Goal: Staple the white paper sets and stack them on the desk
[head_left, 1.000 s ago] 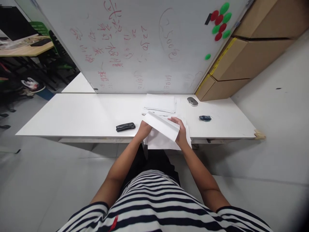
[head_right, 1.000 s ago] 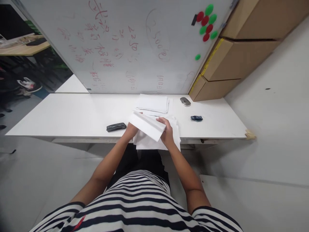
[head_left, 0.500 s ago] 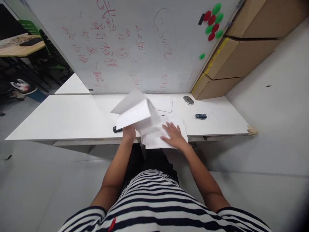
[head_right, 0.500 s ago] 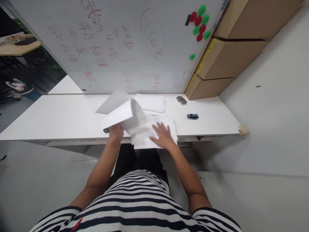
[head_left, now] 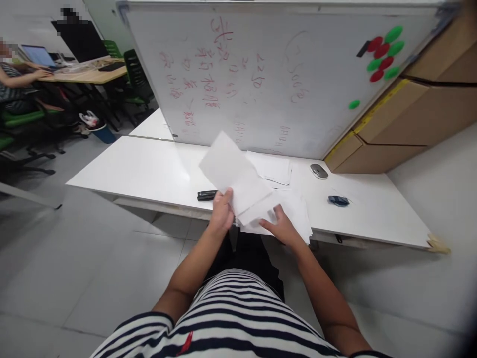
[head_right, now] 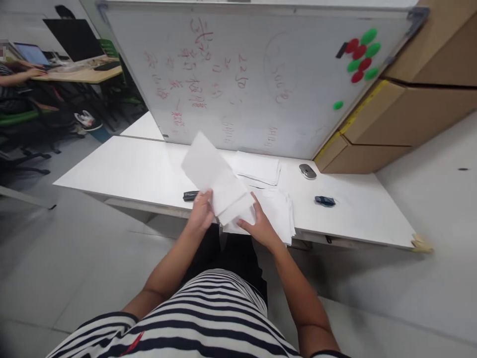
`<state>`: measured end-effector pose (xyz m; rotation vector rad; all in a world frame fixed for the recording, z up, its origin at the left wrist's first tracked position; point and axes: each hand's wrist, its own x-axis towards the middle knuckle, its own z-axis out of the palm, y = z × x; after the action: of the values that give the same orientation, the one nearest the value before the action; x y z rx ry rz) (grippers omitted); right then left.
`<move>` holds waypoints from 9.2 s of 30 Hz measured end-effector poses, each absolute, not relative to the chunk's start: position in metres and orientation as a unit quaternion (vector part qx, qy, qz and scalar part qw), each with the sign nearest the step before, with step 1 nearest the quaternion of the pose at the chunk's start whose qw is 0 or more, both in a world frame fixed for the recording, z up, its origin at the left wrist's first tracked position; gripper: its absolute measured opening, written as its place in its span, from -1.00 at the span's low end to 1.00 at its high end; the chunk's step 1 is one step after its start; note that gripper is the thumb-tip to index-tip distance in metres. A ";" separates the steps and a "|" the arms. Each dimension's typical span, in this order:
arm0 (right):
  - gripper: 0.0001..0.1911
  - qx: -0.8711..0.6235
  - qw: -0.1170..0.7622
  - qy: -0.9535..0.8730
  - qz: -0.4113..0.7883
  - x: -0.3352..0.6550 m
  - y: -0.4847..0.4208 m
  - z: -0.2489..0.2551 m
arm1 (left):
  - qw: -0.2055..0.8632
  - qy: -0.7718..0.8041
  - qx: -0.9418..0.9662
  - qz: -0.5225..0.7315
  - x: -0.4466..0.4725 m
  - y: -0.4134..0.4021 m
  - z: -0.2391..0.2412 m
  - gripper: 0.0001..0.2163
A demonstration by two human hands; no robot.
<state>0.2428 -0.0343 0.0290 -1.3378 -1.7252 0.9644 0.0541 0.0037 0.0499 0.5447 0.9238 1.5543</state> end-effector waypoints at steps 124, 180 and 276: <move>-0.51 -0.692 0.222 -0.685 0.048 0.300 0.056 0.021 | 0.037 0.767 0.557 0.316 -0.049 0.068 -0.032 -0.70; -0.54 -0.587 -0.095 -0.800 -0.077 0.278 0.186 -0.021 | 0.030 0.758 0.553 0.344 -0.049 0.067 -0.035 -0.72; -0.72 -0.541 0.566 -0.571 0.248 0.249 -0.028 0.084 | 0.419 0.430 0.548 0.583 0.035 0.011 0.092 -0.73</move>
<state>0.2490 -0.0280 0.0840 -1.2712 -1.3431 0.5821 0.0346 0.0106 0.0917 1.3743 1.0786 1.4616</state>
